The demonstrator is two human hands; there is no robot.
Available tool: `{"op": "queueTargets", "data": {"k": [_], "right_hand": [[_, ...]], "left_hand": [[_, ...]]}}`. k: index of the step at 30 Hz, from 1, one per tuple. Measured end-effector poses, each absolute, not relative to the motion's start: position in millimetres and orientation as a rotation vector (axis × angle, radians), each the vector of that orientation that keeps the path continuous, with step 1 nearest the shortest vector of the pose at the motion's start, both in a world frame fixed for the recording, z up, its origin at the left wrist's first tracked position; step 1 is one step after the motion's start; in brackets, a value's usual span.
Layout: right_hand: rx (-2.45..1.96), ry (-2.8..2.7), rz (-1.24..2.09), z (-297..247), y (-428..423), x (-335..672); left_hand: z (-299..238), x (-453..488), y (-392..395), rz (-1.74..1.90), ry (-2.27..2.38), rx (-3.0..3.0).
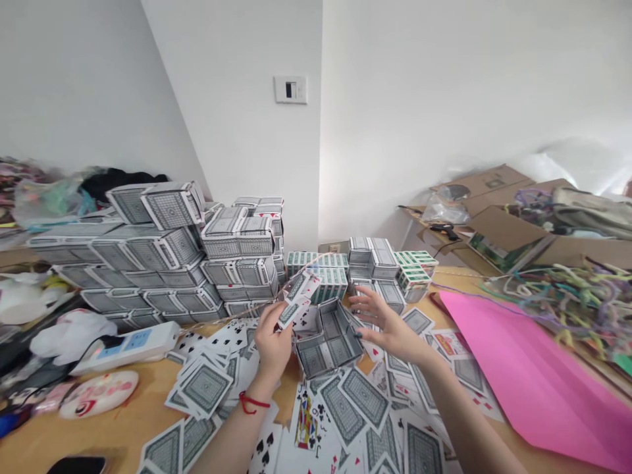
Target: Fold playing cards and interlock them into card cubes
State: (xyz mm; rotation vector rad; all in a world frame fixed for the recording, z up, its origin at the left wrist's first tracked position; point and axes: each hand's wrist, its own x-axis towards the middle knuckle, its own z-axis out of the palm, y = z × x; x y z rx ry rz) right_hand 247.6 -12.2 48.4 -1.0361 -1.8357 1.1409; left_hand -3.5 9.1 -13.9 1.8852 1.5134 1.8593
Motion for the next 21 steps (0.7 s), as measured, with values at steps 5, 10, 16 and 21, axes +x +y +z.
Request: {"op": "queueTargets", "data": {"k": [5,10,16,21], "right_hand": [[-1.056,-1.581,1.122,56,-10,245],[-0.924,-1.639,1.369,59,-18,234],[-0.928,-1.445,1.512,58,-26,209],[-0.987,-1.193,1.460,55,-22,207]], "left_hand": [[-10,-5,7,1.888,1.459,1.990],[-5,-4,5,1.900,1.364,2.144],[-1,-4,6,1.874,1.292,2.093],[6,0,8,1.741,1.166,1.973]]}}
